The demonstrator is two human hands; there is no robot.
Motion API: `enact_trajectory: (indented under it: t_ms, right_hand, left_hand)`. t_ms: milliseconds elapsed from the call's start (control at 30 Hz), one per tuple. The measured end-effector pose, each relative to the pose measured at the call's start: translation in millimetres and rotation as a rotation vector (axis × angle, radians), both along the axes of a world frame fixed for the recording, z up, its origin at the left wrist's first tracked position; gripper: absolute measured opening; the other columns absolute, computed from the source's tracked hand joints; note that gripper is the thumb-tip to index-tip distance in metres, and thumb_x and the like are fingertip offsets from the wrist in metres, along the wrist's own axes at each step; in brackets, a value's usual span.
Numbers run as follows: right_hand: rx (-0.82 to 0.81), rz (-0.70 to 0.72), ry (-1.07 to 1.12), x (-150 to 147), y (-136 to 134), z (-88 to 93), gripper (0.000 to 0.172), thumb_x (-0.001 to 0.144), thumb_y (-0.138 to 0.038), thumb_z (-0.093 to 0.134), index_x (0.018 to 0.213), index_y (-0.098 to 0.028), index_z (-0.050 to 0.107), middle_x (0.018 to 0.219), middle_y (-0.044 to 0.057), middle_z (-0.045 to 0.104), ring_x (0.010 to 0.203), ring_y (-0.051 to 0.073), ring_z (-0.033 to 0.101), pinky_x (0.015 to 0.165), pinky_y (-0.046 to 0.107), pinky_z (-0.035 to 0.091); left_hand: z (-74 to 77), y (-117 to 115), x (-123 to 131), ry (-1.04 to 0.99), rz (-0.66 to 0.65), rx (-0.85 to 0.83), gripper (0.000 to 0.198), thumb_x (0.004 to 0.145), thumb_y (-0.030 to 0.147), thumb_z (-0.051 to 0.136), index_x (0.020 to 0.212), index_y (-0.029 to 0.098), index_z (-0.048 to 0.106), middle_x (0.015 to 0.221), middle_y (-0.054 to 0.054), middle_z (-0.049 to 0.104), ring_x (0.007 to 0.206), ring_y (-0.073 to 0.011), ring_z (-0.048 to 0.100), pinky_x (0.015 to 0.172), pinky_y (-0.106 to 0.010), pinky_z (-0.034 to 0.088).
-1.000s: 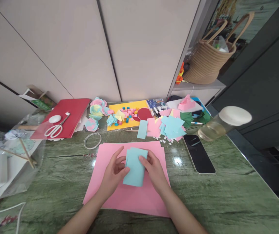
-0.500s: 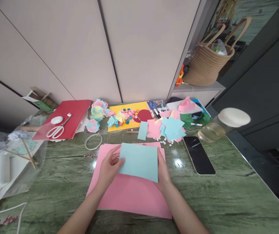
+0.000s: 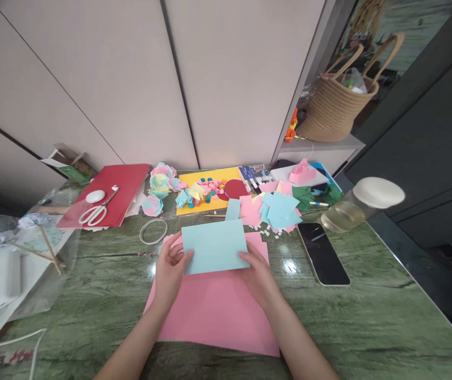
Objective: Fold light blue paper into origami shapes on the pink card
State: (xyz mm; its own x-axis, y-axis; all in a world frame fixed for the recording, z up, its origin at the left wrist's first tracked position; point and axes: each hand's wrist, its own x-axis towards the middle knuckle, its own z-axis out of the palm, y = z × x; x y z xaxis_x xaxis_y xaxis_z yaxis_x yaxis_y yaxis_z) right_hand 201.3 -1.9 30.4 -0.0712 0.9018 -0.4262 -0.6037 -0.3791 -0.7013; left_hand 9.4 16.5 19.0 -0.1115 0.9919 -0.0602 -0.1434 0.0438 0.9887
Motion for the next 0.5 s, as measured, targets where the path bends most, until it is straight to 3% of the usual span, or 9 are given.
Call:
enact_trajectory:
  t_ms: [167, 267, 367, 433, 500]
  right_hand:
    - [0.074, 0.003, -0.063, -2, 0, -6.5, 0.038, 0.068, -0.028, 0.066, 0.105, -0.022, 0.058, 0.103, 0.005, 0.063, 0.085, 0.019, 0.06, 0.076, 0.034, 0.047]
    - [0.097, -0.082, -0.152, 0, 2, -13.6, 0.036, 0.069, -0.032, 0.066, 0.102, -0.021, 0.058, 0.1, 0.005, 0.064, 0.083, 0.018, 0.06, 0.073, 0.031, 0.047]
    - [0.09, -0.113, -0.315, 10, 7, -19.1, 0.033, 0.07, -0.037, 0.063, 0.098, -0.022, 0.057, 0.089, 0.002, 0.064, 0.075, 0.016, 0.058, 0.066, 0.028, 0.046]
    - [0.133, -0.03, -0.494, 19, 10, -20.2, 0.026, 0.073, -0.038, 0.06, 0.092, -0.021, 0.058, 0.079, -0.001, 0.062, 0.068, 0.014, 0.056, 0.062, 0.025, 0.044]
    - [0.219, 0.143, -0.689, 28, 14, -19.2, 0.02, 0.074, -0.036, 0.056, 0.085, -0.02, 0.058, 0.075, -0.002, 0.06, 0.066, 0.014, 0.054, 0.059, 0.024, 0.041]
  left_hand:
    - [1.7, -1, 2, -0.033, 0.008, 0.005, 0.057, 0.071, 0.024, 0.066, 0.122, 0.024, 0.039, 0.09, -0.003, 0.061, 0.075, -0.0129, 0.061, 0.064, -0.022, 0.047]
    - [1.5, -4, 4, -0.086, -0.109, -0.029, 0.065, 0.071, 0.025, 0.066, 0.126, 0.025, 0.032, 0.089, -0.003, 0.061, 0.074, -0.0138, 0.06, 0.064, -0.024, 0.048]
    - [4.5, -5, 2, -0.086, -0.177, -0.002, 0.056, 0.076, 0.031, 0.06, 0.125, 0.023, 0.034, 0.09, -0.004, 0.061, 0.078, -0.0162, 0.06, 0.066, -0.027, 0.048]
    - [9.8, -5, -2, -0.034, -0.093, 0.079, 0.045, 0.08, 0.033, 0.054, 0.121, 0.022, 0.038, 0.095, -0.006, 0.059, 0.082, -0.0174, 0.06, 0.07, -0.03, 0.048]
    - [16.9, -6, -7, 0.07, 0.009, 0.173, 0.036, 0.082, 0.03, 0.051, 0.116, 0.021, 0.042, 0.101, -0.007, 0.057, 0.088, -0.0182, 0.06, 0.075, -0.033, 0.047]
